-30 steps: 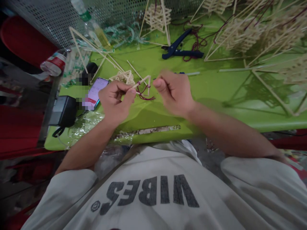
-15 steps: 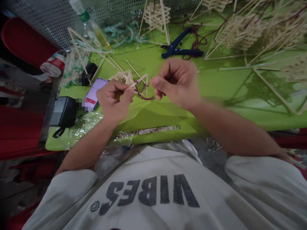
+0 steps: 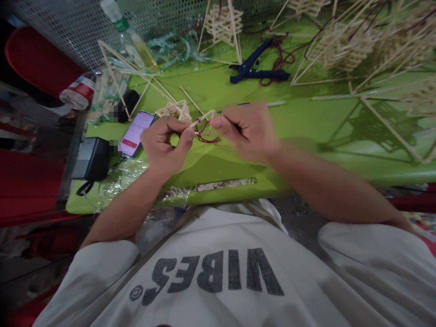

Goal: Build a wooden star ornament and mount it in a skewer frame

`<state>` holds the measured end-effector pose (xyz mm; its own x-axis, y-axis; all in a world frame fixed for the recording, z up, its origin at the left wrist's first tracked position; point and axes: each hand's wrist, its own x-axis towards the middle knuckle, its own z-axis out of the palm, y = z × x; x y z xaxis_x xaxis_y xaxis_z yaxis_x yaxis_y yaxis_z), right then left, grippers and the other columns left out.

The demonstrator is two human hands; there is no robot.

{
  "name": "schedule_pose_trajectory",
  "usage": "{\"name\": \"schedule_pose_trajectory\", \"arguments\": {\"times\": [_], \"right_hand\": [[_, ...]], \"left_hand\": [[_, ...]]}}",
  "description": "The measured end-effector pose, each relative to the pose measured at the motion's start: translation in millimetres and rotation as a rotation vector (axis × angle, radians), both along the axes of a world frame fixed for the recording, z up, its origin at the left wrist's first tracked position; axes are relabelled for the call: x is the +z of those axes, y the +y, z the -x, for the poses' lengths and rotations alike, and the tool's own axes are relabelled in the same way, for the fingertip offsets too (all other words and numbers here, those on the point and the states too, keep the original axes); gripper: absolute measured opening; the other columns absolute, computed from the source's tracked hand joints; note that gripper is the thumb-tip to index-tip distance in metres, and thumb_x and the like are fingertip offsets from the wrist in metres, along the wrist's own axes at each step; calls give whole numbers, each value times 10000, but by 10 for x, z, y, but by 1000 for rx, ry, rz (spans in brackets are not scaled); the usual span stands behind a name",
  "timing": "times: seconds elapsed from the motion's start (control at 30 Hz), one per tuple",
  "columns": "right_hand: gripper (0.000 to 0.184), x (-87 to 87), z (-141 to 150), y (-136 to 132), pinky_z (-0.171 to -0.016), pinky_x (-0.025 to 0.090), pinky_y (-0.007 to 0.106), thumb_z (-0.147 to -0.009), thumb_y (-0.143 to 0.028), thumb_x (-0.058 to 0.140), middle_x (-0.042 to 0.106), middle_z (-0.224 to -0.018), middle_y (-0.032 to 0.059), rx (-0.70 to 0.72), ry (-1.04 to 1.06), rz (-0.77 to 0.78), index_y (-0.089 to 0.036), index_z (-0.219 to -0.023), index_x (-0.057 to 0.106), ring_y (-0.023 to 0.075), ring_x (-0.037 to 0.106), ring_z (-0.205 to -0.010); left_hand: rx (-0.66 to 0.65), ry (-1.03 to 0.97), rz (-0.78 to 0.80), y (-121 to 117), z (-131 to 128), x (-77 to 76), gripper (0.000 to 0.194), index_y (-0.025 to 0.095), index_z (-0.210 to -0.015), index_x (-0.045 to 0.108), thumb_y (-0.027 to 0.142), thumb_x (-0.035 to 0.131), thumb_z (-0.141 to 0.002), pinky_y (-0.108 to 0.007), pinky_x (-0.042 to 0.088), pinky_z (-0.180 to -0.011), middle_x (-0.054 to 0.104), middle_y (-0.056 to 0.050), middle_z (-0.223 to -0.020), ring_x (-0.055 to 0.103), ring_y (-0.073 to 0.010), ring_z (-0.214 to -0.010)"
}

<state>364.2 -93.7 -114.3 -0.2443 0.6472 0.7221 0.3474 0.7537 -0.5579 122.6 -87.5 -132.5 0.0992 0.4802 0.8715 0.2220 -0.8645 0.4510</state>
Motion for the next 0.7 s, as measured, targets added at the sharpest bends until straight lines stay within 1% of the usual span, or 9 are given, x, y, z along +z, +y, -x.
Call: {"name": "schedule_pose_trajectory", "arguments": {"times": [0.07, 0.1, 0.17, 0.23, 0.33, 0.43, 0.57, 0.7], "right_hand": [[744, -30, -3, 1, -587, 234, 423, -1225, -832, 527, 418, -607, -12, 4, 46, 30, -261, -746, 515, 155, 370, -545], [705, -48, 0, 2, -600, 280, 419, -1217, -833, 545, 478, -647, -4, 27, 89, 60, -268, -796, 555, 166, 414, -571], [588, -77, 15, 4, -630, 385, 417, -1178, -810, 660, 582, -738, 8, 88, 169, 132, -286, -913, 641, 185, 498, -621], [511, -82, 39, 8, -623, 450, 415, -1139, -775, 756, 639, -772, 13, 145, 227, 186, -296, -971, 690, 190, 545, -620], [512, -46, 65, 18, -604, 516, 405, -1104, -778, 820, 729, -784, 23, 180, 284, 208, -294, -950, 747, 191, 617, -607], [447, 4, 66, 26, -652, 594, 408, -1033, -731, 943, 825, -855, 39, 208, 318, 216, -302, -962, 841, 214, 723, -684], [374, 50, 69, 19, -680, 652, 410, -954, -643, 1059, 860, -861, 34, 261, 415, 312, -308, -979, 896, 229, 773, -717], [313, 79, 86, 12, -681, 662, 385, -897, -526, 1129, 893, -891, 24, 328, 473, 403, -308, -994, 926, 224, 808, -749]], "left_hand": [[28, 15, -20, -5, -1, -5, 273, 241, -949, 744, 384, 824, -1167, -228, 466, -540, 745, 37, -746, 660, -78, -607], [39, 22, -28, -5, -2, -9, 263, 239, -950, 740, 370, 815, -1164, -226, 470, -547, 749, 35, -752, 669, -77, -615], [51, 29, -49, 0, -3, -14, 224, 237, -958, 736, 336, 805, -1147, -219, 469, -552, 752, 36, -754, 677, -73, -619], [54, 32, -67, 6, -6, -11, 190, 239, -964, 736, 310, 802, -1127, -215, 457, -544, 741, 42, -741, 665, -70, -607], [58, 27, -69, 10, -9, 4, 197, 241, -947, 726, 299, 798, -1121, -216, 441, -527, 705, 48, -708, 629, -71, -580], [58, 14, -49, 5, -8, 16, 234, 241, -935, 722, 329, 795, -1139, -217, 443, -520, 696, 42, -705, 620, -76, -578], [47, -9, -32, 10, 0, 14, 277, 236, -944, 742, 392, 814, -1162, -218, 451, -517, 719, 28, -723, 626, -78, -586], [23, -54, -5, 34, 15, 3, 321, 232, -938, 767, 442, 848, -1166, -226, 473, -521, 736, 21, -742, 636, -78, -586]]}}
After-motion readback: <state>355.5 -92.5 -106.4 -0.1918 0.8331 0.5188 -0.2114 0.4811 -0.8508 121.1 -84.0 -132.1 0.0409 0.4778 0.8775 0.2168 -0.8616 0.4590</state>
